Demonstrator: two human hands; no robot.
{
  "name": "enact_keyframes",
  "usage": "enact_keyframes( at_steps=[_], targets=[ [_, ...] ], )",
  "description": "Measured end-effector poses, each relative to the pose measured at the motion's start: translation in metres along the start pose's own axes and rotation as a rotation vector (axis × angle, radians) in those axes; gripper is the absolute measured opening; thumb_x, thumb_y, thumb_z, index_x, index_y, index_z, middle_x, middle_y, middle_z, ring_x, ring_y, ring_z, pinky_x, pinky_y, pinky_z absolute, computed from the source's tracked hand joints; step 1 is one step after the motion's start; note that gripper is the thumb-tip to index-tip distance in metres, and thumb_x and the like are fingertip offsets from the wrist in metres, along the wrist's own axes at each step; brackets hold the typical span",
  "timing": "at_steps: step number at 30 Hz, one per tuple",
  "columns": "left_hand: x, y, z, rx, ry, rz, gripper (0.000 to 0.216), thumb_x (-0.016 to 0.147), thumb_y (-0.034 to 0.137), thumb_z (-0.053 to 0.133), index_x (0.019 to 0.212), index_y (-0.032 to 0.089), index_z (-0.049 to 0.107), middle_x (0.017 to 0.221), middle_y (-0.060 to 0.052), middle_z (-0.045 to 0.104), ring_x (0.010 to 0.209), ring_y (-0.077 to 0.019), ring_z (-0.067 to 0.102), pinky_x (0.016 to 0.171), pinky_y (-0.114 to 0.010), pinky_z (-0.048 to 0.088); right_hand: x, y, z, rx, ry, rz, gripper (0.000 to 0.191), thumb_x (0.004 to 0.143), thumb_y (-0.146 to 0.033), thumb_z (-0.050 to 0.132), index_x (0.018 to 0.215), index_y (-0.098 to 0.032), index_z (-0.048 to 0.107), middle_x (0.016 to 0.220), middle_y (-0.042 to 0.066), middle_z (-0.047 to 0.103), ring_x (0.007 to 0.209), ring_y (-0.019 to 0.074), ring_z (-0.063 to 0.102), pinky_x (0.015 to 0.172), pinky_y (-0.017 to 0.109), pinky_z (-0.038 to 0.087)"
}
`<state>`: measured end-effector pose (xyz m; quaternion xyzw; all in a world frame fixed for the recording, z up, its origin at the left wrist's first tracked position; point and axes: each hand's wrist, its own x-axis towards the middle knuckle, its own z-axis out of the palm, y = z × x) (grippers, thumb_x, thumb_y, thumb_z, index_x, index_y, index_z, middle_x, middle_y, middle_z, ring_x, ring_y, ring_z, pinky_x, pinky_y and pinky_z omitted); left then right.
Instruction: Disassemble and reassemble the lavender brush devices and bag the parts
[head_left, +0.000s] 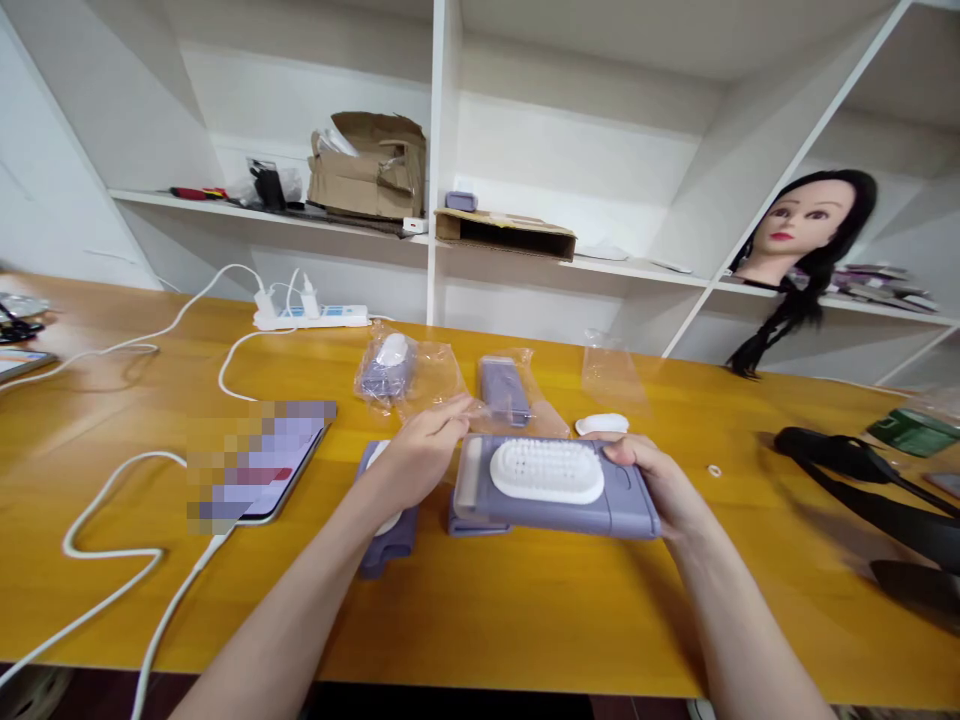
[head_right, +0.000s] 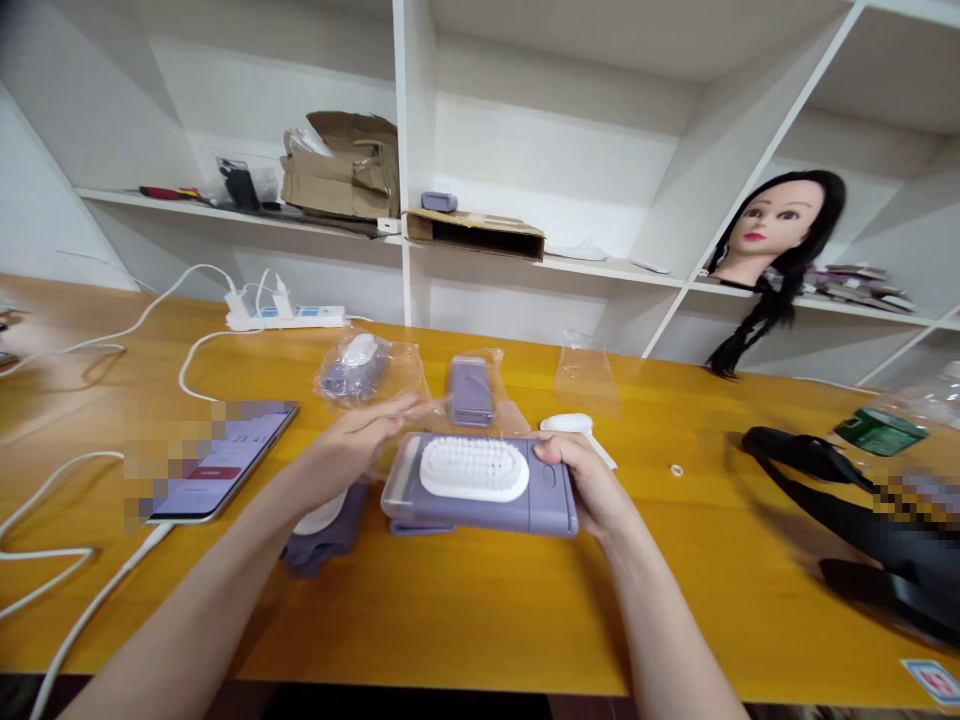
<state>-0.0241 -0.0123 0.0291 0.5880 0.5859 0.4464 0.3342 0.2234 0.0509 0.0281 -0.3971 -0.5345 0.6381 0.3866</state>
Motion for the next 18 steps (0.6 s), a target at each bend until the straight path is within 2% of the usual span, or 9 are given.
enact_keyframes(
  at_steps=[6, 10, 16, 18],
  targets=[
    [-0.001, 0.001, 0.000, 0.039, -0.026, 0.035, 0.057, 0.081, 0.024, 0.034, 0.135, 0.006, 0.045, 0.145, -0.007, 0.040, 0.136, -0.0190, 0.032, 0.113, -0.034, 0.019, 0.001, 0.002, 0.001, 0.057, 0.040, 0.019, 0.011, 0.057, -0.023, 0.063, 0.064, -0.016, 0.068, 0.066, 0.002, 0.067, 0.059, 0.0150, 0.057, 0.058, 0.025, 0.044],
    [-0.001, 0.001, 0.006, -0.003, -0.021, 0.039, 0.054, 0.086, 0.033, 0.036, 0.133, 0.011, 0.048, 0.146, -0.005, 0.039, 0.137, -0.0184, 0.030, 0.115, -0.033, 0.016, -0.001, 0.005, 0.006, 0.076, 0.032, 0.062, 0.016, 0.059, -0.026, 0.065, 0.069, -0.015, 0.069, 0.069, 0.003, 0.067, 0.063, 0.0158, 0.058, 0.059, 0.025, 0.045],
    [-0.004, 0.004, 0.017, -0.034, 0.024, 0.056, 0.053, 0.090, 0.038, 0.035, 0.137, 0.014, 0.044, 0.149, -0.004, 0.032, 0.139, -0.0169, 0.025, 0.115, -0.033, 0.012, 0.003, 0.013, 0.014, 0.054, 0.193, 0.058, 0.014, 0.061, -0.030, 0.069, 0.063, -0.018, 0.060, 0.055, -0.003, 0.057, 0.049, 0.0101, 0.048, 0.045, 0.022, 0.036],
    [-0.004, 0.006, 0.019, -0.021, 0.048, 0.044, 0.052, 0.091, 0.037, 0.035, 0.136, 0.014, 0.044, 0.149, -0.004, 0.032, 0.139, -0.0169, 0.024, 0.115, -0.033, 0.012, 0.004, 0.016, 0.018, 0.052, 0.172, 0.062, 0.017, 0.062, -0.031, 0.070, 0.060, -0.018, 0.059, 0.054, -0.004, 0.053, 0.046, 0.0083, 0.043, 0.043, 0.021, 0.033]
  ],
)
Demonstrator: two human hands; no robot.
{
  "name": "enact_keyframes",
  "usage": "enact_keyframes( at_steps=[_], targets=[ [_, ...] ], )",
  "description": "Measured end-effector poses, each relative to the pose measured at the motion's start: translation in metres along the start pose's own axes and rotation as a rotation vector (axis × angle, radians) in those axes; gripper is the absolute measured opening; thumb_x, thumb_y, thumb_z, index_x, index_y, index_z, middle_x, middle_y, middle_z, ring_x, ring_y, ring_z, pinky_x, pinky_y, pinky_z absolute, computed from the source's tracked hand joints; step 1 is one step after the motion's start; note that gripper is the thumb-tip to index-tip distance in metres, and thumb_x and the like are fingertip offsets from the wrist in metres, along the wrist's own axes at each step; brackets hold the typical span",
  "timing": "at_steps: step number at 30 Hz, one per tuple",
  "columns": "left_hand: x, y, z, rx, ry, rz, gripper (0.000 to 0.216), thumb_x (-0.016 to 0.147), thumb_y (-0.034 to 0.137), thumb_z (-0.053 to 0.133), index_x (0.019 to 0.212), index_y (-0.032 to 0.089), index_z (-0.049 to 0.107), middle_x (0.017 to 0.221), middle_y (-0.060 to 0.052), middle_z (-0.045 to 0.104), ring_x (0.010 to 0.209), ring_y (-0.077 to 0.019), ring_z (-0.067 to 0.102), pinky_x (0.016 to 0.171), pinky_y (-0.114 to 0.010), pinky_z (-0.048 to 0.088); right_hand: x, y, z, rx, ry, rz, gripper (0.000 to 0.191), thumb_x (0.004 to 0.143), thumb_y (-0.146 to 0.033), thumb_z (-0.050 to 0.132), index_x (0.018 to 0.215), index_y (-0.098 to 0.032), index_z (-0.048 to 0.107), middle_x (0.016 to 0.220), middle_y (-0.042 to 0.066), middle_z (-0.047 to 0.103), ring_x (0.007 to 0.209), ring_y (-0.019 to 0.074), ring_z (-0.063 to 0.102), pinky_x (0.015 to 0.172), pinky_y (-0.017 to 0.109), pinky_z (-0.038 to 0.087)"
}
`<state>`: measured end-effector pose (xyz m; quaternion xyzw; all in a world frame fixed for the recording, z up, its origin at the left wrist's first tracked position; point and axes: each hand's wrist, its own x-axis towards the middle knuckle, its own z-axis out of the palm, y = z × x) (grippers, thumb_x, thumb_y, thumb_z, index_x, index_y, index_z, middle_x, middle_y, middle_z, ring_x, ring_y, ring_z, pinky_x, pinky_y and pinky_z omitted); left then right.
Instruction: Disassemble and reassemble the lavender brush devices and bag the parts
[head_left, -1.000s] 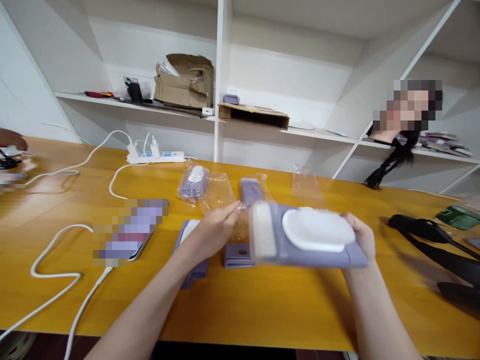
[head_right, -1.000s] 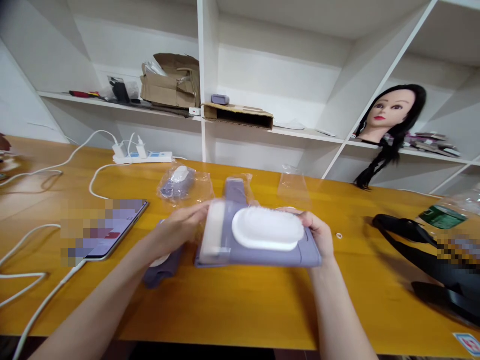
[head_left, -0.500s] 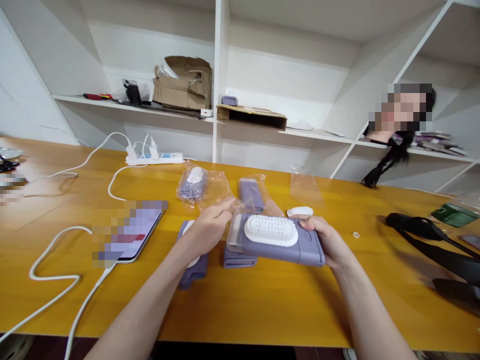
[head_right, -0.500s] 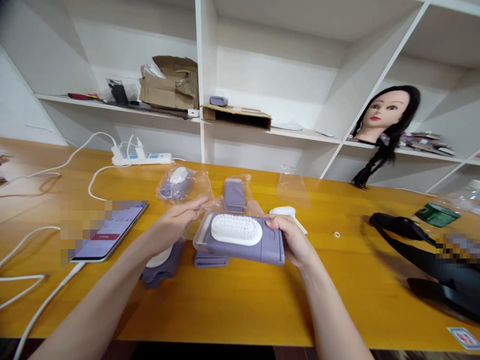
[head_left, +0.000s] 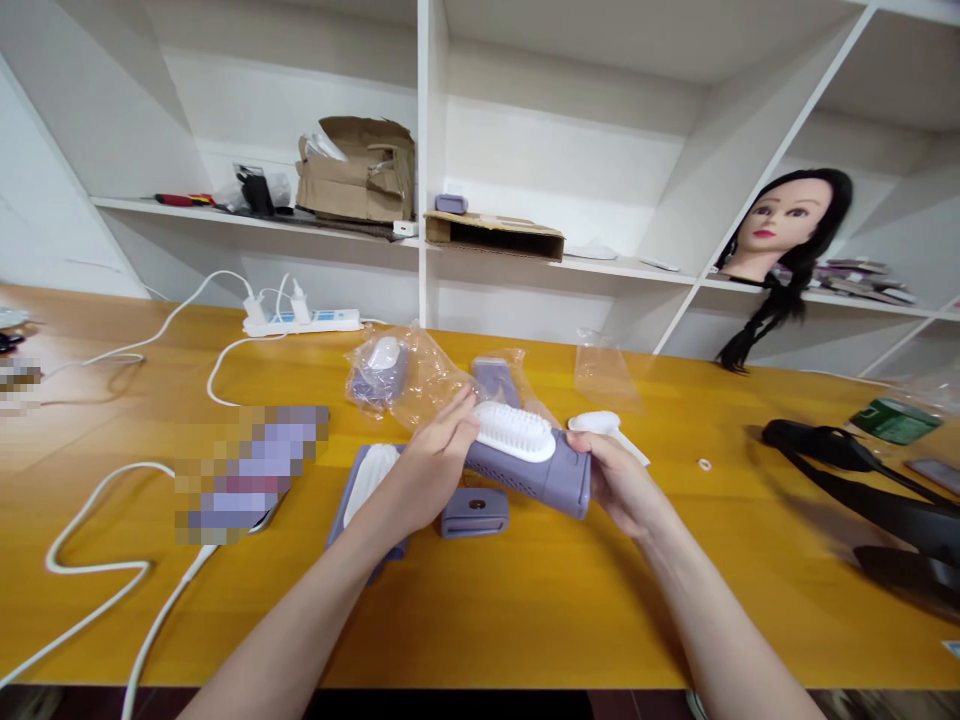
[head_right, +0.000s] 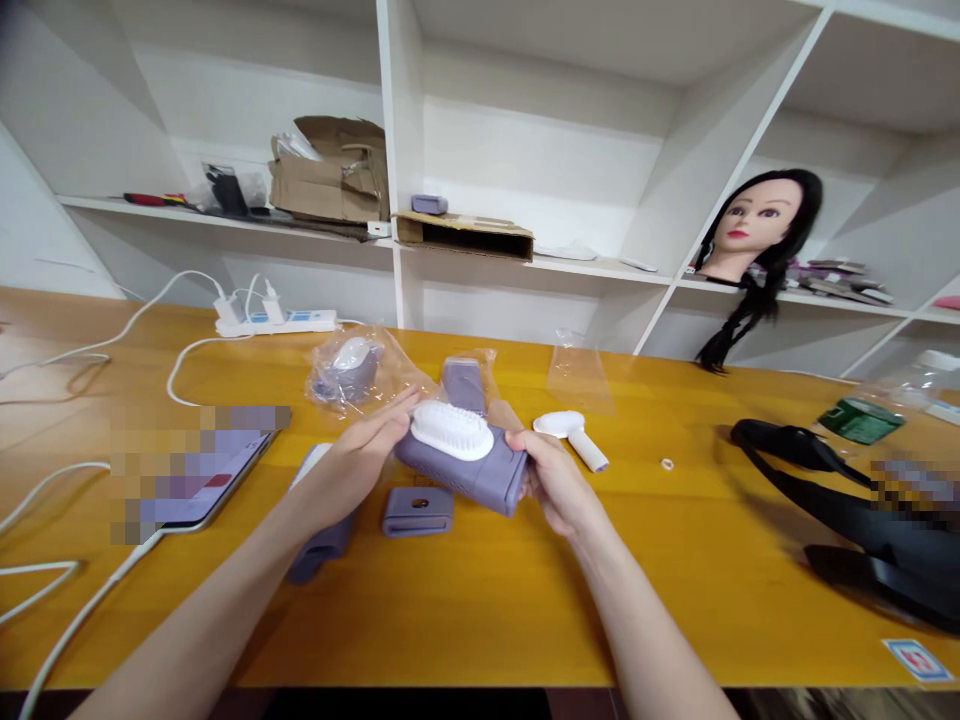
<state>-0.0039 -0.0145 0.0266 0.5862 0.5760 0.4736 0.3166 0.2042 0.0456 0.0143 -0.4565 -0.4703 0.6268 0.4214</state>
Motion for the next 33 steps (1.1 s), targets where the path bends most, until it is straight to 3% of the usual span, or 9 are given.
enact_keyframes(
  at_steps=[4, 7, 10, 13, 15, 20, 25, 30, 33],
  targets=[
    [0.000, 0.002, 0.003, 0.011, 0.081, 0.019, 0.050, 0.092, 0.035, 0.031, 0.134, 0.012, 0.047, 0.148, -0.007, 0.035, 0.138, -0.0164, 0.027, 0.115, -0.033, 0.014, -0.004, 0.005, 0.009, -0.072, -0.142, -0.032, 0.018, 0.067, -0.034, 0.068, 0.067, -0.017, 0.063, 0.059, -0.003, 0.055, 0.052, 0.0091, 0.046, 0.047, 0.020, 0.035],
    [-0.003, 0.001, 0.007, 0.098, 0.107, 0.119, 0.051, 0.094, 0.034, 0.026, 0.136, 0.012, 0.044, 0.148, -0.007, 0.035, 0.138, -0.0172, 0.026, 0.115, -0.035, 0.016, -0.009, 0.009, 0.017, -0.121, -0.201, -0.067, 0.025, 0.071, -0.037, 0.065, 0.088, -0.019, 0.068, 0.066, -0.001, 0.059, 0.061, 0.0127, 0.052, 0.056, 0.023, 0.041],
    [-0.009, 0.000, 0.013, 0.331, 0.088, 0.243, 0.049, 0.095, 0.032, 0.023, 0.140, 0.018, 0.038, 0.151, -0.004, 0.028, 0.141, -0.0230, 0.016, 0.113, -0.053, 0.012, -0.015, 0.011, 0.025, -0.176, -0.158, -0.102, 0.048, 0.073, -0.036, 0.063, 0.118, -0.022, 0.059, 0.082, 0.001, 0.064, 0.070, 0.0153, 0.055, 0.065, 0.028, 0.044],
    [-0.012, 0.002, 0.017, 0.555, 0.066, 0.353, 0.046, 0.095, 0.030, 0.025, 0.136, 0.023, 0.042, 0.150, -0.003, 0.029, 0.141, -0.0287, 0.014, 0.106, -0.068, 0.009, -0.020, 0.012, 0.028, -0.269, -0.139, -0.204, 0.061, 0.074, -0.035, 0.061, 0.132, -0.022, 0.047, 0.095, 0.003, 0.065, 0.084, 0.0185, 0.056, 0.079, 0.033, 0.044],
    [-0.010, 0.002, 0.016, 0.583, 0.099, 0.397, 0.043, 0.094, 0.028, 0.029, 0.130, 0.020, 0.050, 0.144, -0.005, 0.041, 0.137, -0.0283, 0.029, 0.107, -0.066, 0.017, -0.022, 0.012, 0.028, -0.341, -0.161, -0.261, 0.063, 0.075, -0.035, 0.060, 0.135, -0.021, 0.044, 0.094, 0.003, 0.065, 0.092, 0.0210, 0.056, 0.085, 0.036, 0.042],
    [0.001, -0.003, 0.002, 0.364, 0.329, 0.427, 0.030, 0.086, 0.019, 0.043, 0.103, 0.014, 0.068, 0.109, -0.008, 0.071, 0.104, -0.0207, 0.064, 0.095, -0.037, 0.048, -0.023, 0.012, 0.027, -0.389, -0.182, -0.271, 0.062, 0.077, -0.036, 0.057, 0.135, -0.022, 0.043, 0.084, 0.003, 0.065, 0.100, 0.0249, 0.056, 0.090, 0.040, 0.040],
    [-0.002, 0.001, -0.008, 0.278, 0.333, 0.451, 0.027, 0.079, 0.015, 0.050, 0.097, 0.018, 0.071, 0.100, -0.004, 0.073, 0.095, -0.0194, 0.067, 0.091, -0.033, 0.051, -0.024, 0.008, 0.027, -0.329, -0.172, -0.233, 0.061, 0.074, -0.036, 0.059, 0.132, -0.021, 0.046, 0.085, 0.003, 0.065, 0.103, 0.0254, 0.056, 0.090, 0.039, 0.041],
    [-0.009, 0.006, -0.011, 0.201, 0.268, 0.499, 0.020, 0.080, 0.024, 0.059, 0.094, 0.025, 0.073, 0.105, -0.002, 0.072, 0.102, -0.0223, 0.065, 0.096, -0.037, 0.047, -0.025, 0.005, 0.026, -0.236, -0.129, -0.170, 0.057, 0.074, -0.035, 0.060, 0.129, -0.025, 0.049, 0.092, 0.002, 0.066, 0.096, 0.0218, 0.057, 0.082, 0.035, 0.043],
    [-0.010, 0.005, -0.005, 0.286, 0.299, 0.523, 0.017, 0.080, 0.023, 0.058, 0.085, 0.029, 0.073, 0.104, 0.000, 0.072, 0.108, -0.0249, 0.061, 0.101, -0.044, 0.042, -0.025, 0.007, 0.028, -0.232, -0.133, -0.191, 0.059, 0.073, -0.034, 0.062, 0.130, -0.026, 0.049, 0.092, 0.001, 0.066, 0.089, 0.0202, 0.058, 0.079, 0.034, 0.044]
  ],
)
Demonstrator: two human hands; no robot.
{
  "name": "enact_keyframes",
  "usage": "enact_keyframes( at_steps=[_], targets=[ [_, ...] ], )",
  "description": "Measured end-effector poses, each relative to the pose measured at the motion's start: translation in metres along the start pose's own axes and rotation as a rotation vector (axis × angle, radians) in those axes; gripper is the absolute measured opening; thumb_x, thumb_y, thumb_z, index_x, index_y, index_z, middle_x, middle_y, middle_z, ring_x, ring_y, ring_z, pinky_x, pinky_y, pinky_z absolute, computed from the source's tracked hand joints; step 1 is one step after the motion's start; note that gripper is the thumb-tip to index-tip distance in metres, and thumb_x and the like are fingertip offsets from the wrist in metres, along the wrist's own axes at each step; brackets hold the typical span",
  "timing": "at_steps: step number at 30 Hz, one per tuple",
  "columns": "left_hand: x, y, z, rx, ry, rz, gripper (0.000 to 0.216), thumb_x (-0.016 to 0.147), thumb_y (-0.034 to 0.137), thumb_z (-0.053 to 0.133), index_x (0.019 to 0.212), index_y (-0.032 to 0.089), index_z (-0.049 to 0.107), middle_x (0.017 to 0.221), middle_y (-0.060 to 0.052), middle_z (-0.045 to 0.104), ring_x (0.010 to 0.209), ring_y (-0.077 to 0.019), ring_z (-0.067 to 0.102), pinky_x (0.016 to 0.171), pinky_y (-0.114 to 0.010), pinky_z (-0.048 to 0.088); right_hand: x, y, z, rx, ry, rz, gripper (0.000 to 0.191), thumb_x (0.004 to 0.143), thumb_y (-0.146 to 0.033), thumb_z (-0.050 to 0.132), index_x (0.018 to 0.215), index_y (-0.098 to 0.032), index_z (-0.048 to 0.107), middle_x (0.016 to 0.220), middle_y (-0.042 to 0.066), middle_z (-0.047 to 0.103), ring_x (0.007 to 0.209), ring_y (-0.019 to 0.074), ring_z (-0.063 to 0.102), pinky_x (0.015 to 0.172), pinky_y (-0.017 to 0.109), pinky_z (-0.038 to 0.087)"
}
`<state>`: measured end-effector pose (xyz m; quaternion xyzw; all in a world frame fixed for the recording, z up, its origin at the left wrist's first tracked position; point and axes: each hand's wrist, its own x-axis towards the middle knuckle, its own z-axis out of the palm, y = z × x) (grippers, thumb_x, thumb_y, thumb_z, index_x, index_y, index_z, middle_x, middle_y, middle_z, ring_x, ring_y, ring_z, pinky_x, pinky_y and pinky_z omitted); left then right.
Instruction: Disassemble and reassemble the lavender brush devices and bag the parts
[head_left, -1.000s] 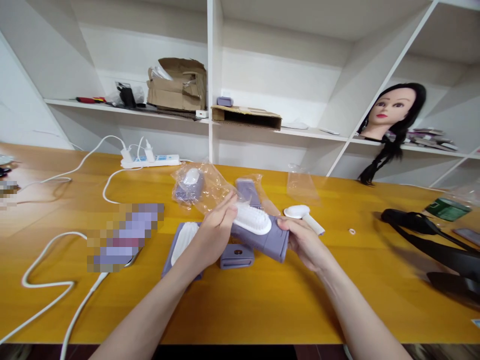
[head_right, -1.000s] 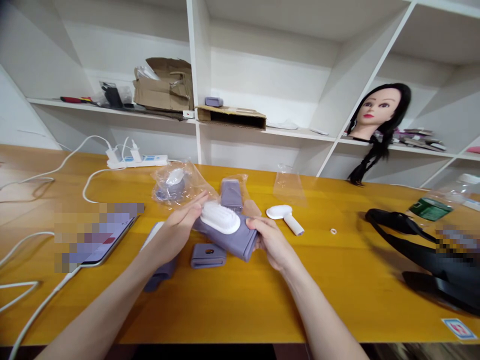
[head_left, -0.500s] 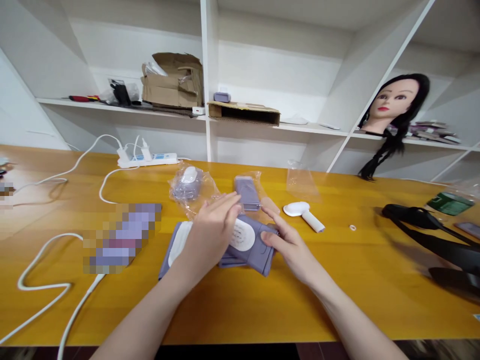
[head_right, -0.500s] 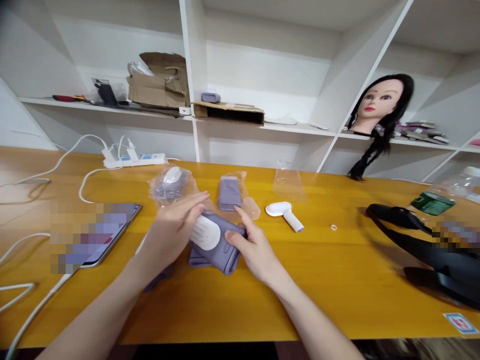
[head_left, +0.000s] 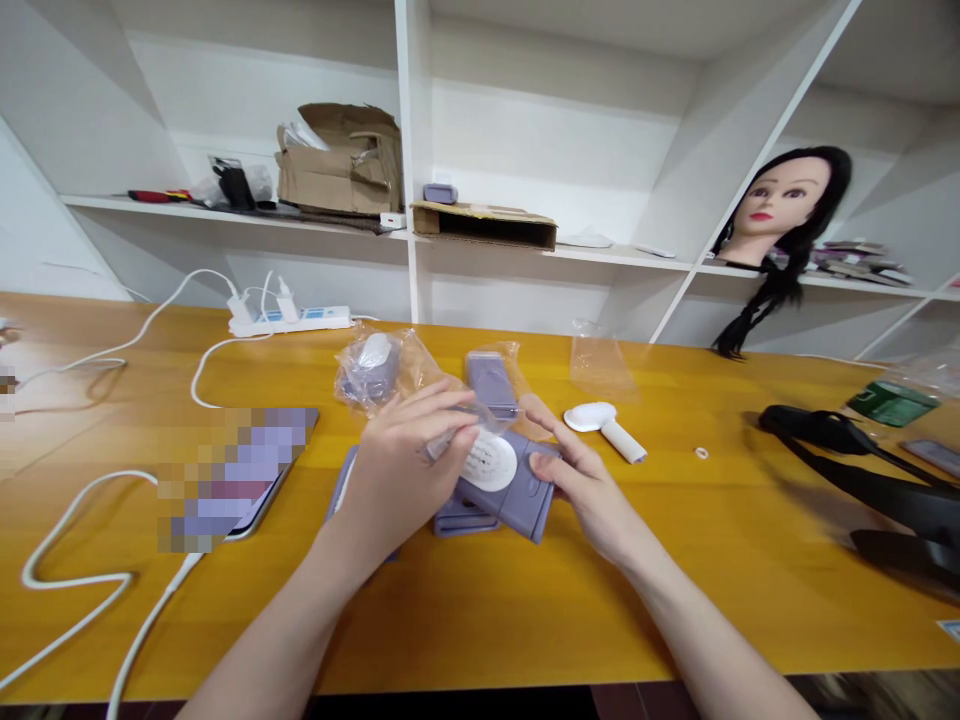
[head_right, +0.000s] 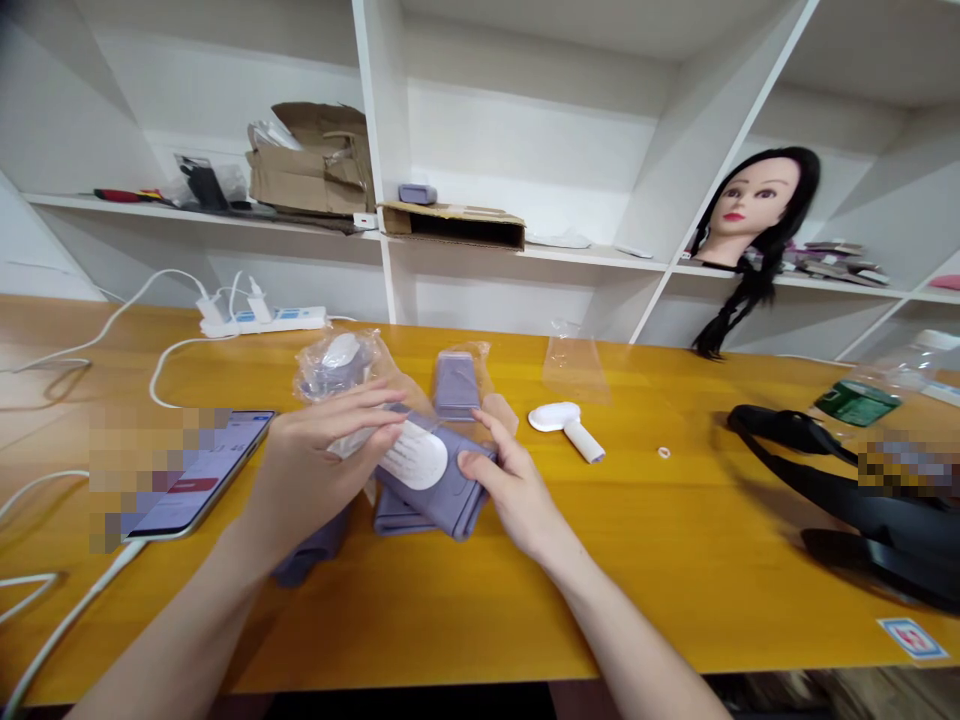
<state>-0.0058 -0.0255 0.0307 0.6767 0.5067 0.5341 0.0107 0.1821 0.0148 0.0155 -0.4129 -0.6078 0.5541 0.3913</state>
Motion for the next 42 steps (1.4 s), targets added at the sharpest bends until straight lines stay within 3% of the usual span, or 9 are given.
enact_keyframes(
  at_steps=[4, 9, 13, 18, 22, 29, 33, 37, 42],
  targets=[
    [-0.011, 0.005, 0.021, 0.150, -0.070, 0.152, 0.021, 0.084, 0.019, 0.052, 0.083, 0.027, 0.071, 0.108, -0.002, 0.071, 0.119, -0.0278, 0.053, 0.106, -0.054, 0.029, 0.001, 0.010, 0.008, 0.004, -0.035, -0.041, 0.062, 0.075, -0.032, 0.061, 0.134, -0.027, 0.044, 0.093, 0.001, 0.067, 0.084, 0.0190, 0.060, 0.082, 0.036, 0.046],
    [-0.033, 0.021, 0.039, 0.064, -0.196, 0.371, 0.024, 0.086, 0.021, 0.052, 0.104, 0.021, 0.068, 0.114, -0.008, 0.068, 0.122, -0.0254, 0.052, 0.106, -0.042, 0.032, 0.001, 0.020, 0.015, 0.144, -0.028, -0.143, 0.044, 0.074, -0.026, 0.063, 0.118, -0.031, 0.061, 0.124, 0.000, 0.061, 0.117, 0.0212, 0.052, 0.099, 0.034, 0.039],
    [-0.032, 0.023, 0.023, -0.060, -0.067, 0.398, 0.046, 0.078, 0.034, 0.063, 0.122, 0.024, 0.058, 0.131, -0.009, 0.057, 0.129, -0.0317, 0.042, 0.107, -0.046, 0.033, 0.003, 0.014, 0.011, 0.318, 0.028, -0.011, 0.036, 0.074, -0.033, 0.064, 0.108, -0.024, 0.065, 0.104, 0.004, 0.069, 0.094, 0.0217, 0.062, 0.077, 0.032, 0.050],
    [-0.003, -0.003, 0.000, -0.283, 0.465, -0.372, 0.066, 0.080, 0.038, 0.059, 0.140, 0.033, 0.030, 0.155, -0.002, 0.017, 0.137, -0.0274, 0.029, 0.109, -0.041, 0.032, 0.005, 0.002, 0.007, 0.513, 0.039, 0.077, 0.032, 0.072, -0.031, 0.068, 0.103, -0.023, 0.065, 0.083, 0.001, 0.067, 0.063, 0.0130, 0.058, 0.059, 0.025, 0.049],
    [0.011, -0.017, 0.003, -0.891, 0.172, -0.842, 0.051, 0.084, 0.047, 0.052, 0.129, 0.023, 0.047, 0.138, -0.010, 0.049, 0.116, -0.0285, 0.054, 0.086, -0.038, 0.051, 0.002, 0.003, 0.011, 0.546, 0.003, 0.104, 0.030, 0.074, -0.033, 0.067, 0.102, -0.022, 0.064, 0.079, 0.000, 0.065, 0.061, 0.0115, 0.057, 0.058, 0.024, 0.050],
    [0.009, -0.017, 0.015, -1.232, 0.160, -1.002, 0.026, 0.081, 0.017, 0.057, 0.106, 0.011, 0.062, 0.077, -0.004, 0.072, 0.064, -0.0151, 0.066, 0.059, -0.023, 0.052, -0.003, 0.009, 0.015, 0.112, -0.304, -0.013, 0.071, 0.068, -0.027, 0.074, 0.132, -0.029, 0.045, 0.083, 0.000, 0.070, 0.073, 0.0180, 0.065, 0.069, 0.033, 0.051],
    [0.005, -0.008, 0.015, -1.252, 0.072, -1.047, 0.029, 0.082, 0.020, 0.058, 0.110, 0.014, 0.059, 0.078, -0.004, 0.072, 0.058, -0.0141, 0.064, 0.053, -0.023, 0.051, 0.003, 0.012, 0.015, -0.317, -0.008, -0.283, 0.057, 0.062, -0.028, 0.078, 0.116, -0.025, 0.059, 0.105, 0.005, 0.067, 0.092, 0.0232, 0.061, 0.084, 0.038, 0.047],
    [-0.007, 0.007, 0.027, -1.288, -0.105, -1.118, 0.022, 0.082, 0.022, 0.059, 0.103, 0.016, 0.059, 0.078, -0.003, 0.069, 0.057, -0.0133, 0.063, 0.054, -0.026, 0.052, 0.007, 0.015, 0.014, -0.517, 0.242, -0.336, 0.059, 0.062, -0.039, 0.076, 0.115, -0.023, 0.053, 0.104, 0.008, 0.062, 0.082, 0.0239, 0.059, 0.075, 0.040, 0.048],
    [-0.019, 0.011, 0.043, -1.310, -0.246, -1.142, 0.011, 0.079, 0.022, 0.062, 0.088, 0.015, 0.059, 0.076, -0.002, 0.066, 0.060, -0.0125, 0.063, 0.059, -0.026, 0.052, 0.010, 0.021, 0.011, -0.614, 0.277, -0.448, 0.055, 0.072, -0.035, 0.068, 0.123, -0.029, 0.049, 0.117, 0.008, 0.054, 0.092, 0.0252, 0.058, 0.077, 0.041, 0.048]
  ],
)
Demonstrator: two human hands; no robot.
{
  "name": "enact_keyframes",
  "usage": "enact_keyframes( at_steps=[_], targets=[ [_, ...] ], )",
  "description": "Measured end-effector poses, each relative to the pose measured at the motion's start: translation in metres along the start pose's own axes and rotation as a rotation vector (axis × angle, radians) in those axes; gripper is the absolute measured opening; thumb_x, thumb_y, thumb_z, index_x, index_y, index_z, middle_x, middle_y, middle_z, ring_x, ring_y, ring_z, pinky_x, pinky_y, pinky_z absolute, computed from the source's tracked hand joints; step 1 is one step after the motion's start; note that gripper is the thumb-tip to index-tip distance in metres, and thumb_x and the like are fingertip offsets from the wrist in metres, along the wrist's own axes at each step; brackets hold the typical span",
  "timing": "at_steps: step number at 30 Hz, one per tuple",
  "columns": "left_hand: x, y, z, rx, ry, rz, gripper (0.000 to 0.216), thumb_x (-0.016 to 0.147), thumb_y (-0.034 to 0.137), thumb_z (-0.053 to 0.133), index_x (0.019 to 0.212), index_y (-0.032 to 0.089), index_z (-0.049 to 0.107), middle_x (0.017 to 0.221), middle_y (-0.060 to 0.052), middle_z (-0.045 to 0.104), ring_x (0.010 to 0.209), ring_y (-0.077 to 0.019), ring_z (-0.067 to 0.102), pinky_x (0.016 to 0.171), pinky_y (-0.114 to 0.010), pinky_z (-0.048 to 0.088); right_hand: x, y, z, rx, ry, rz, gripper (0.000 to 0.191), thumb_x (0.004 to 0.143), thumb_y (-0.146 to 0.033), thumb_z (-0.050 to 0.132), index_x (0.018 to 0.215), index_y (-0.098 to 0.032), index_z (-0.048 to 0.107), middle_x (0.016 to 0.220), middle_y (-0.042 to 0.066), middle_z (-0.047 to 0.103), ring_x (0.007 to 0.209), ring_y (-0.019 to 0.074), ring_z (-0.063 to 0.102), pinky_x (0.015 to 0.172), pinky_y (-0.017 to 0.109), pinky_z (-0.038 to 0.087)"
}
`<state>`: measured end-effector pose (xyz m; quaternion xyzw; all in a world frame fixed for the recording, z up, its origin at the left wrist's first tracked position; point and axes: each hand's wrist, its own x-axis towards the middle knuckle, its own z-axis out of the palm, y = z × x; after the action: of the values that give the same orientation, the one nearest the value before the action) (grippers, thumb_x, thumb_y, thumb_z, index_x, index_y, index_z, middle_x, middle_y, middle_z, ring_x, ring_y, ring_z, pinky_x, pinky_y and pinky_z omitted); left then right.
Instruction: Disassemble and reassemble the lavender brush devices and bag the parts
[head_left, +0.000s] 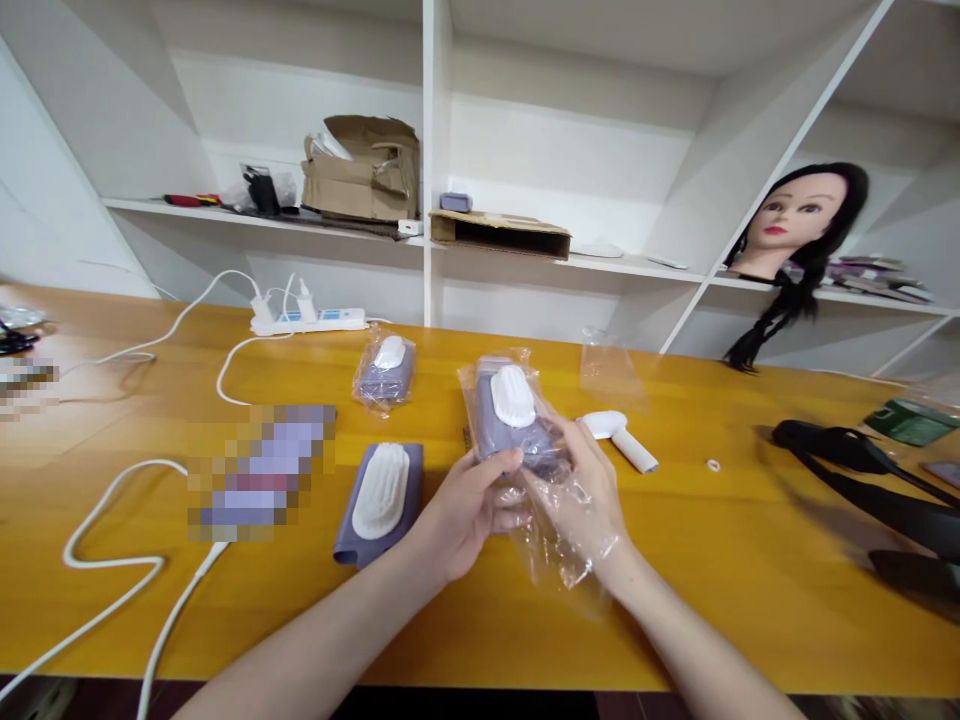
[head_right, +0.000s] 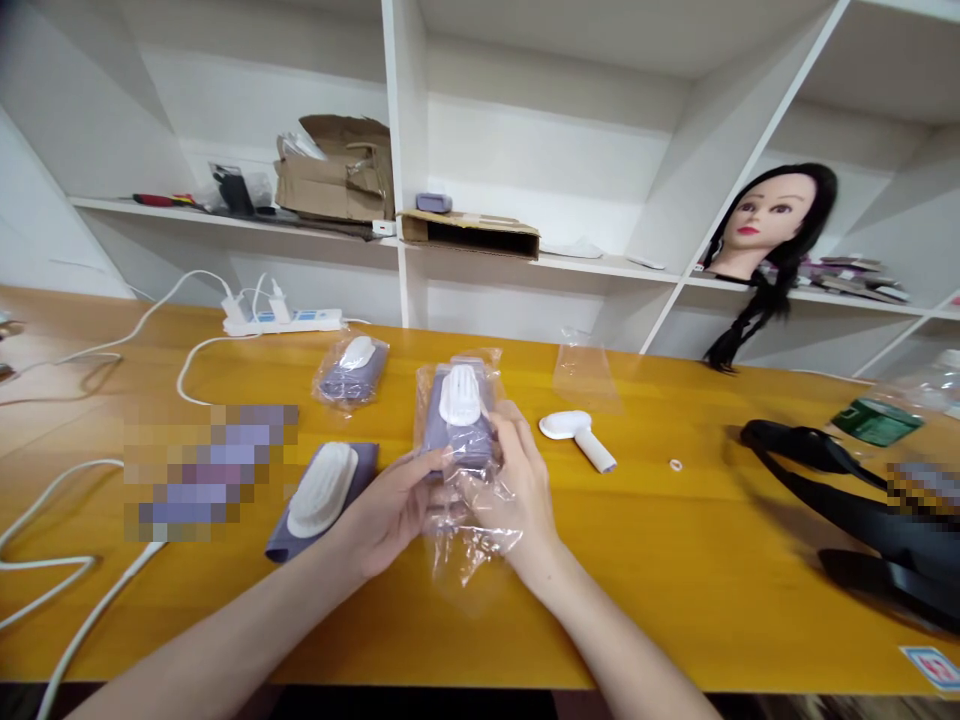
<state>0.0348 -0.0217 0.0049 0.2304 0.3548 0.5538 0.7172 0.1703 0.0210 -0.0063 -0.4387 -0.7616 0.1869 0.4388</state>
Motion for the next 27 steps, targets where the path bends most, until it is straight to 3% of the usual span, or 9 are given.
enact_keyframes(
  at_steps=[4, 7, 10, 12, 14, 15, 20, 23, 27],
  targets=[
    [0.000, 0.011, -0.004, -0.013, 0.020, 0.043, 0.011, 0.080, 0.017, 0.058, 0.089, 0.014, 0.062, 0.080, -0.005, 0.070, 0.064, -0.0142, 0.067, 0.066, -0.028, 0.054, 0.006, 0.002, -0.005, 0.089, -0.083, -0.152, 0.062, 0.073, -0.029, 0.066, 0.132, -0.031, 0.046, 0.125, 0.009, 0.051, 0.108, 0.0284, 0.053, 0.087, 0.045, 0.046],
    [-0.001, 0.025, -0.009, -0.054, 0.027, 0.072, 0.017, 0.083, 0.017, 0.053, 0.094, 0.012, 0.064, 0.090, -0.009, 0.072, 0.075, -0.0179, 0.069, 0.071, -0.028, 0.054, 0.009, -0.006, -0.017, 0.226, -0.231, -0.202, 0.063, 0.077, -0.020, 0.062, 0.135, -0.034, 0.043, 0.136, 0.007, 0.046, 0.125, 0.0270, 0.043, 0.097, 0.045, 0.042],
    [0.001, 0.034, -0.017, -0.094, 0.038, 0.090, 0.020, 0.086, 0.019, 0.049, 0.094, 0.012, 0.066, 0.086, -0.008, 0.073, 0.074, -0.0181, 0.070, 0.067, -0.026, 0.055, 0.007, -0.014, -0.023, 0.253, -0.455, -0.208, 0.063, 0.074, -0.017, 0.066, 0.132, -0.035, 0.048, 0.150, 0.004, 0.028, 0.138, 0.0285, 0.025, 0.102, 0.047, 0.039],
    [0.003, 0.035, -0.020, -0.101, 0.053, 0.095, 0.021, 0.086, 0.020, 0.049, 0.095, 0.013, 0.066, 0.083, -0.008, 0.073, 0.069, -0.0174, 0.069, 0.064, -0.026, 0.055, 0.004, -0.015, -0.018, 0.199, -0.506, -0.227, 0.076, 0.066, -0.019, 0.074, 0.134, -0.035, 0.044, 0.155, 0.003, 0.013, 0.141, 0.0301, 0.018, 0.104, 0.050, 0.035],
    [0.005, 0.036, -0.022, -0.111, 0.049, 0.092, 0.022, 0.086, 0.021, 0.049, 0.098, 0.013, 0.066, 0.082, -0.007, 0.073, 0.068, -0.0177, 0.069, 0.065, -0.027, 0.055, 0.004, -0.014, -0.007, 0.114, -0.431, -0.283, 0.081, 0.064, -0.020, 0.076, 0.136, -0.034, 0.042, 0.157, 0.003, 0.006, 0.140, 0.0300, 0.021, 0.105, 0.050, 0.035],
    [0.005, 0.037, -0.023, -0.117, 0.035, 0.095, 0.023, 0.086, 0.023, 0.049, 0.099, 0.013, 0.065, 0.082, -0.008, 0.073, 0.069, -0.0179, 0.069, 0.066, -0.028, 0.055, 0.005, -0.013, -0.001, 0.075, -0.369, -0.332, 0.072, 0.068, -0.019, 0.072, 0.133, -0.033, 0.045, 0.156, 0.004, 0.009, 0.138, 0.0287, 0.027, 0.104, 0.048, 0.037],
    [0.008, 0.047, -0.024, -0.098, 0.023, 0.096, 0.027, 0.090, 0.035, 0.047, 0.096, 0.015, 0.064, 0.076, -0.005, 0.071, 0.065, -0.0149, 0.067, 0.059, -0.024, 0.054, 0.030, -0.007, 0.024, -0.104, -0.118, -0.507, 0.015, 0.086, -0.020, 0.051, 0.092, -0.022, 0.065, 0.131, 0.011, 0.053, 0.113, 0.0224, 0.056, 0.090, 0.038, 0.049],
    [0.013, 0.055, -0.026, -0.128, 0.103, 0.069, 0.025, 0.091, 0.033, 0.045, 0.095, 0.015, 0.062, 0.073, -0.004, 0.069, 0.062, -0.0133, 0.066, 0.057, -0.023, 0.053, 0.047, -0.003, 0.036, -0.293, 0.004, -0.530, 0.017, 0.086, -0.017, 0.049, 0.074, -0.021, 0.061, 0.115, 0.009, 0.062, 0.086, 0.0173, 0.063, 0.071, 0.030, 0.052],
    [0.022, 0.060, -0.030, -0.224, 0.202, 0.181, 0.017, 0.091, 0.017, 0.044, 0.093, 0.013, 0.060, 0.075, -0.004, 0.067, 0.065, -0.0128, 0.065, 0.061, -0.023, 0.054, 0.058, 0.002, 0.052, -0.449, 0.026, -0.570, 0.016, 0.086, -0.015, 0.046, 0.078, -0.018, 0.059, 0.110, 0.011, 0.062, 0.081, 0.0160, 0.062, 0.056, 0.022, 0.048]
  ],
)
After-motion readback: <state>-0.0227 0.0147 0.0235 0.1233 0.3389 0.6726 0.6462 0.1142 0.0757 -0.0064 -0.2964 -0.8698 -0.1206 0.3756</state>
